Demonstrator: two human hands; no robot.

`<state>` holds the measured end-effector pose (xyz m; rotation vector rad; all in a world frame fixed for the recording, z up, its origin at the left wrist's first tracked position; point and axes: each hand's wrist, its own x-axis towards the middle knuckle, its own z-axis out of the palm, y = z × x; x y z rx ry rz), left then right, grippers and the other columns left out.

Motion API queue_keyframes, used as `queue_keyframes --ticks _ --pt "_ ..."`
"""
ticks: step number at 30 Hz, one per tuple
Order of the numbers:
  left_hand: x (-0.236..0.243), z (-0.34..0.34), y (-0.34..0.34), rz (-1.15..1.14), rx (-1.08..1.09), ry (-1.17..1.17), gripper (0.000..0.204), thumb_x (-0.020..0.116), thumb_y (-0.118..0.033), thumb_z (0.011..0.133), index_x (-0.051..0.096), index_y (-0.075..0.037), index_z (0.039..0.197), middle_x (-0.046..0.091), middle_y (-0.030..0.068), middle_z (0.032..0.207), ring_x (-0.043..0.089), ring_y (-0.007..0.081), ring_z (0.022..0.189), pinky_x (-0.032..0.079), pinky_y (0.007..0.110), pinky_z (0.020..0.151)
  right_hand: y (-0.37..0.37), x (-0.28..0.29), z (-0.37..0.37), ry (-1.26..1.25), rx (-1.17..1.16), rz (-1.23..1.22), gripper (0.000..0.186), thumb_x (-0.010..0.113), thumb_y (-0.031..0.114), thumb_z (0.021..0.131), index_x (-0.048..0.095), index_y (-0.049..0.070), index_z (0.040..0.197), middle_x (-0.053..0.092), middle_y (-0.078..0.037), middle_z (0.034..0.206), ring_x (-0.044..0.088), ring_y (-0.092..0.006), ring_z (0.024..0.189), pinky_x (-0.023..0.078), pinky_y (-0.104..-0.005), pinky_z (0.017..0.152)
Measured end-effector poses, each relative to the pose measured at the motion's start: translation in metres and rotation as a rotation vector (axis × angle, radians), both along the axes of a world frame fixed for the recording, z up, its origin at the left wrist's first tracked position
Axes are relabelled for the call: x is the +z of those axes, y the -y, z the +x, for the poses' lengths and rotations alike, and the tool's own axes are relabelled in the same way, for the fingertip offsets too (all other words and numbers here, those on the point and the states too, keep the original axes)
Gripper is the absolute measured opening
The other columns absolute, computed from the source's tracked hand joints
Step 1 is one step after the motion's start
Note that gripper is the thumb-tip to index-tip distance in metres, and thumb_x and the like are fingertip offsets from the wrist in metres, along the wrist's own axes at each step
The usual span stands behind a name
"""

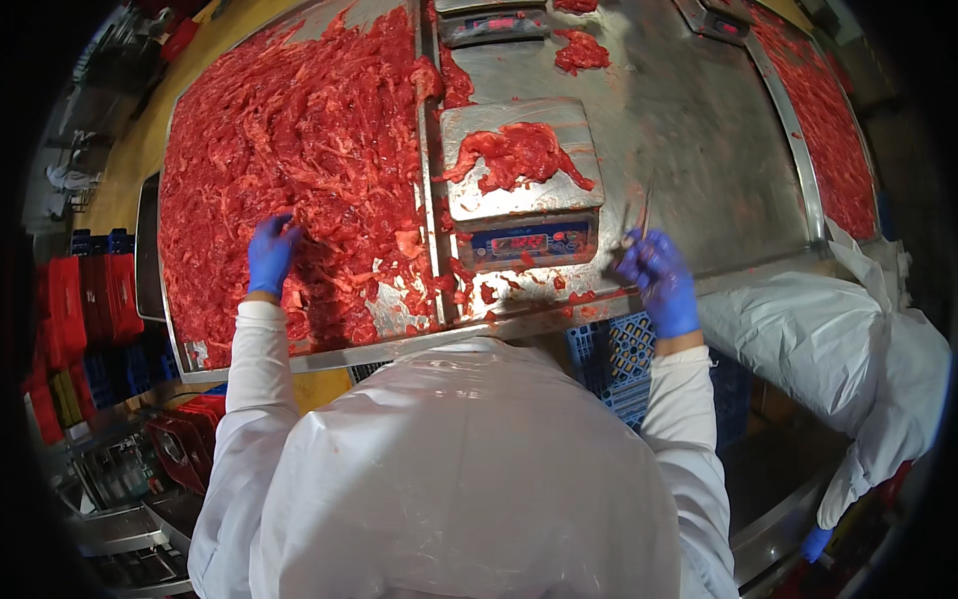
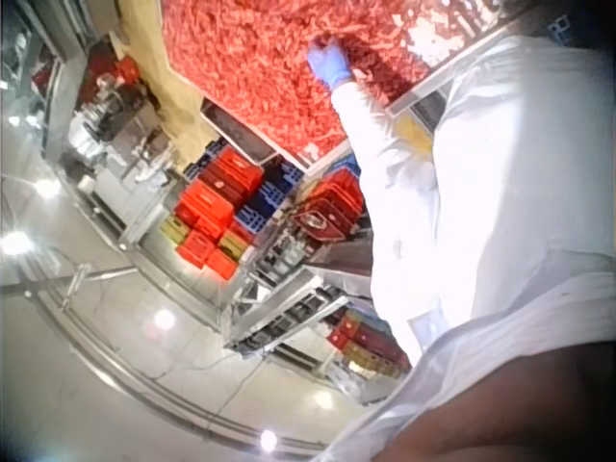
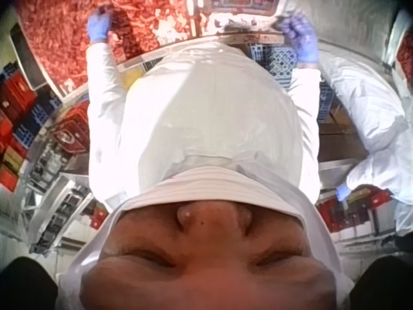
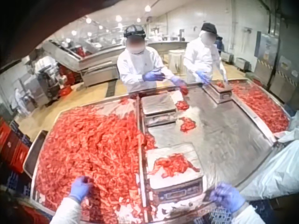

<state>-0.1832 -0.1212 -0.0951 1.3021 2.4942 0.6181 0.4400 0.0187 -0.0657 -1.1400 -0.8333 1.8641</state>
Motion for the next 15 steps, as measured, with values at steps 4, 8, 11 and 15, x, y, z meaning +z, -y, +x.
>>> queue_keyframes --ticks 4,8,11,15 --pt "0.051 0.114 -0.1 0.283 -0.347 0.061 0.028 0.074 -0.021 0.088 0.077 -0.005 0.111 0.072 0.0147 0.116 0.07 0.0329 0.109 0.055 0.041 0.095 -0.031 0.064 -0.097 -0.077 0.154 0.093 0.027 0.068 0.02 0.101 0.069 -0.002 0.115 0.07 -0.008 0.092 0.07 -0.0173 0.078 0.06 -0.0329 0.078" --pt "0.054 0.221 -0.138 0.153 -0.643 0.034 0.024 0.074 -0.02 0.087 0.077 -0.006 0.107 0.07 0.0148 0.112 0.068 0.0357 0.107 0.055 0.043 0.093 -0.043 0.048 -0.173 0.177 0.497 0.193 0.028 0.07 0.027 0.1 0.073 0.0 0.104 0.069 -0.006 0.082 0.068 -0.0166 0.07 0.057 -0.0302 0.069" --pt "0.036 0.231 -0.12 0.274 -0.885 0.123 0.021 0.071 -0.015 0.089 0.076 -0.006 0.107 0.071 0.0145 0.117 0.068 0.0338 0.111 0.055 0.044 0.096 -0.038 0.017 -0.144 0.303 0.487 0.114 0.019 0.074 0.017 0.096 0.07 -0.001 0.102 0.07 -0.007 0.083 0.067 -0.0148 0.068 0.056 -0.0305 0.068" --pt "0.01 0.186 -0.068 0.328 -0.476 0.269 0.023 0.071 -0.005 0.087 0.075 -0.003 0.109 0.07 0.0145 0.117 0.068 0.0303 0.112 0.053 0.04 0.1 -0.004 0.019 -0.126 0.36 0.405 0.02 0.02 0.077 0.015 0.094 0.069 -0.001 0.104 0.071 -0.006 0.086 0.067 -0.0144 0.073 0.058 -0.0307 0.073"
